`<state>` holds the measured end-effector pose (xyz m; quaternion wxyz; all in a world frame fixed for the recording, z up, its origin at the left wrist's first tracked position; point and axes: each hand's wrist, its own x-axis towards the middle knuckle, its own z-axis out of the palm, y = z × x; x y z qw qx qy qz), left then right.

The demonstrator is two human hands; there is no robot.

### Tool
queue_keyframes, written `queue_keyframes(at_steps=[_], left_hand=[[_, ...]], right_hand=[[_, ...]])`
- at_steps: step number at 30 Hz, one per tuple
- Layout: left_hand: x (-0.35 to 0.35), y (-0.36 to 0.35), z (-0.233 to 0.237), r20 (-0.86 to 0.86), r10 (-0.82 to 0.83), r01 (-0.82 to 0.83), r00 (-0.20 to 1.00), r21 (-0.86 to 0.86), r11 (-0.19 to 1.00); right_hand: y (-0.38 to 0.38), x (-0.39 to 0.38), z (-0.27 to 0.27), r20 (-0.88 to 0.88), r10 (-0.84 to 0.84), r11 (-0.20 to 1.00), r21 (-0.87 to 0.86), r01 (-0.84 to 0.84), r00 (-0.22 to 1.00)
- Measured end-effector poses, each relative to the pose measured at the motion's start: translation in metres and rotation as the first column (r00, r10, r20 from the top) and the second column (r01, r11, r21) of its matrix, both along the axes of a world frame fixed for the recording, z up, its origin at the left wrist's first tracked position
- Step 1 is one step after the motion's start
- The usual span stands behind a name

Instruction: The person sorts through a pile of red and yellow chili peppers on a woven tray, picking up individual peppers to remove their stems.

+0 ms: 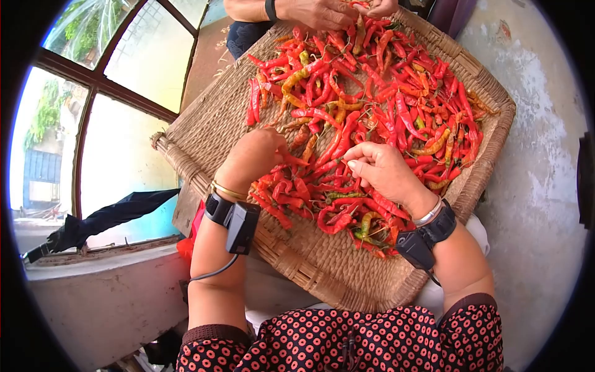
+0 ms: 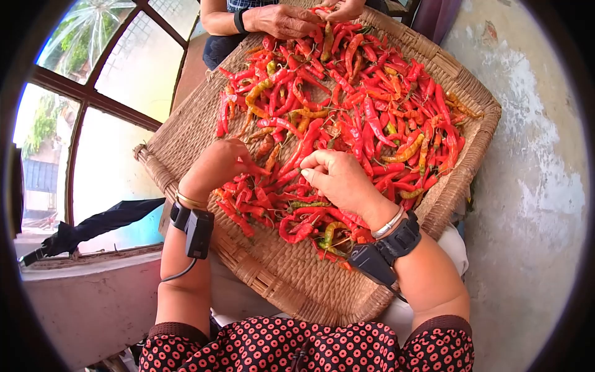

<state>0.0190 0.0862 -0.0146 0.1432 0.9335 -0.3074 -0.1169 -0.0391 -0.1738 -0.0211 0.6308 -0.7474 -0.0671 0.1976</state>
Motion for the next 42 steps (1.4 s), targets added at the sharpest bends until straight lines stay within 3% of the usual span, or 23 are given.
queue_keyframes(at_steps=[1,3,4,9,11,13,15,17,19,20,21,23,25,27,28,30,34,37,38,40,42], left_hand=[[-0.001,-0.001,0.008,0.001,0.0,0.0,1.0,0.002,1.0],[-0.002,-0.004,0.024,-0.099,0.212,-0.216,0.972,-0.028,0.976],[-0.001,0.001,0.023,-0.097,0.212,-0.222,0.972,-0.105,0.969],[0.002,0.007,0.002,0.072,0.121,-0.11,0.99,-0.142,0.984],[0.005,0.008,-0.005,0.002,0.028,-0.028,1.0,0.066,0.997],[0.002,0.007,0.003,0.095,-0.008,0.007,0.995,0.008,1.0],[0.001,0.007,0.018,-0.09,0.181,-0.19,0.979,-0.111,0.975],[0.005,0.01,0.025,-0.078,0.151,-0.163,0.985,-0.184,0.969],[0.009,0.004,0.035,-0.062,0.329,-0.33,0.942,-0.331,0.884],[0.01,-0.005,0.038,0.067,0.426,-0.36,0.902,-0.429,0.829],[0.01,-0.012,0.035,0.064,0.428,-0.362,0.901,-0.431,0.826],[0.011,-0.025,0.026,0.287,0.427,-0.252,0.857,-0.488,0.836],[-0.001,-0.04,0.024,0.153,0.138,-0.07,0.979,-0.379,0.923],[-0.013,-0.056,0.015,0.13,-0.042,0.082,0.991,-0.317,0.945],[-0.019,-0.062,0.011,0.127,-0.042,0.081,0.991,-0.317,0.945],[-0.024,-0.07,0.003,0.194,-0.026,0.037,0.981,-0.054,0.998],[-0.023,-0.076,-0.004,0.125,0.069,-0.073,0.99,0.026,0.997],[-0.016,-0.071,-0.013,0.113,0.011,-0.019,0.994,0.071,0.997],[-0.013,-0.067,-0.013,0.113,0.012,-0.02,0.994,0.069,0.997],[-0.008,-0.06,-0.005,0.109,0.021,-0.007,0.994,-0.13,0.992],[-0.001,-0.055,0.004,0.185,0.277,-0.231,0.943,-0.233,0.944]], right_hand=[[0.0,0.0,0.003,-0.01,-0.009,1.0,0.006,0.009,1.0],[0.0,0.0,0.004,-0.022,-0.019,1.0,0.015,0.02,1.0],[0.0,0.001,0.004,-0.01,-0.015,1.0,-0.023,0.015,1.0],[0.0,0.002,0.002,-0.019,0.05,0.993,-0.106,-0.052,0.999],[0.0,0.001,0.002,-0.008,0.064,0.992,-0.109,-0.064,0.998],[0.001,0.001,-0.002,0.03,0.031,0.996,-0.083,-0.028,0.999],[0.0,0.0,-0.003,0.063,-0.009,0.998,-0.06,0.012,0.998],[0.0,0.001,-0.002,0.059,0.005,0.997,-0.076,-0.001,0.998],[0.001,0.002,-0.003,0.039,-0.005,0.998,-0.06,0.007,0.999],[0.001,0.002,-0.004,0.016,-0.017,0.999,-0.043,0.017,1.0],[0.001,0.002,-0.002,0.015,-0.014,0.999,-0.046,0.015,1.0],[-0.001,0.003,0.004,0.034,-0.018,0.992,-0.128,0.022,0.999],[-0.003,0.004,-0.003,0.041,-0.028,0.994,-0.104,0.032,0.999],[-0.004,0.005,-0.003,0.047,-0.034,0.997,-0.072,0.037,0.998],[-0.003,0.005,0.0,0.047,-0.054,0.994,-0.093,0.058,0.997],[-0.002,0.006,0.001,0.051,-0.076,0.99,-0.117,0.081,0.996],[-0.004,0.007,-0.003,0.028,-0.11,0.992,-0.061,0.111,0.994],[-0.005,0.007,0.0,0.03,-0.102,0.992,-0.075,0.104,0.994],[-0.005,0.008,0.002,0.002,-0.087,0.992,-0.09,0.087,0.996],[-0.006,0.008,0.005,-0.027,-0.071,0.992,-0.107,0.068,0.997],[-0.006,0.008,0.008,0.005,-0.108,0.988,-0.115,0.108,0.994]])
